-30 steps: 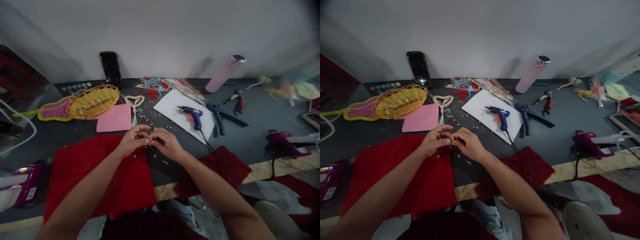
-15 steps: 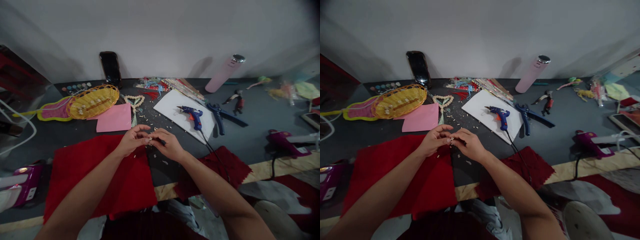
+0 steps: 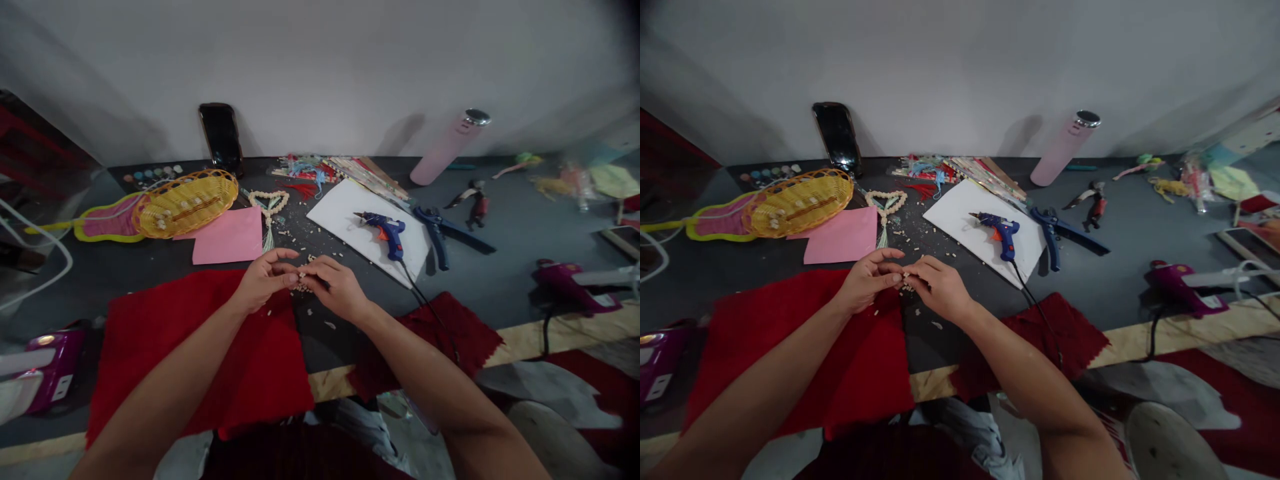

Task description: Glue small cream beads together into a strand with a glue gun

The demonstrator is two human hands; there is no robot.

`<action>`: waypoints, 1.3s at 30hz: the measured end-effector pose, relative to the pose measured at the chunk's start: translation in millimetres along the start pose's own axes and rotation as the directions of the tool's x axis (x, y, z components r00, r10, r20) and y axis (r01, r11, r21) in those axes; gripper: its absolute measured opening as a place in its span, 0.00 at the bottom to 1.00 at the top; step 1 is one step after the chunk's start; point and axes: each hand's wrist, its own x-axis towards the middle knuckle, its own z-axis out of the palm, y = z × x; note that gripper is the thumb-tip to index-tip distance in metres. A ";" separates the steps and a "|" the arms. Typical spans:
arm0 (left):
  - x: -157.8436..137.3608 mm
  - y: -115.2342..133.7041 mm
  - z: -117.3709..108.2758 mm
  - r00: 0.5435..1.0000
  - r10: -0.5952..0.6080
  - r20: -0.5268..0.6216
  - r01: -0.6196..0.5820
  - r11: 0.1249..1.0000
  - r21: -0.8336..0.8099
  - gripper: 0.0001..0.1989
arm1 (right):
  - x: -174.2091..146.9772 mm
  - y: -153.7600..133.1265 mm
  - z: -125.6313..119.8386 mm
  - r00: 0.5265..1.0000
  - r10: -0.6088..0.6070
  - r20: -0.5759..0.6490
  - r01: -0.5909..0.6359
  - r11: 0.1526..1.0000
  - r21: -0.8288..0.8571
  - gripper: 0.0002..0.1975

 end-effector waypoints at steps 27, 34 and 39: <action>0.9 1.5 0.4 0.999 0.033 0.003 -0.033 0.999 0.019 0.23 | 1.8 -2.9 1.8 1.000 -0.021 0.023 0.021 1.000 -0.006 0.07; 0.5 2.6 1.1 0.999 0.029 -0.024 -0.029 0.999 -0.030 0.26 | 1.3 -4.7 2.6 0.999 0.024 0.022 -0.025 1.000 0.016 0.09; -0.3 3.3 1.9 0.999 0.030 -0.036 -0.031 0.999 -0.029 0.27 | 0.7 -4.8 3.3 0.999 0.039 -0.016 -0.039 0.999 0.011 0.04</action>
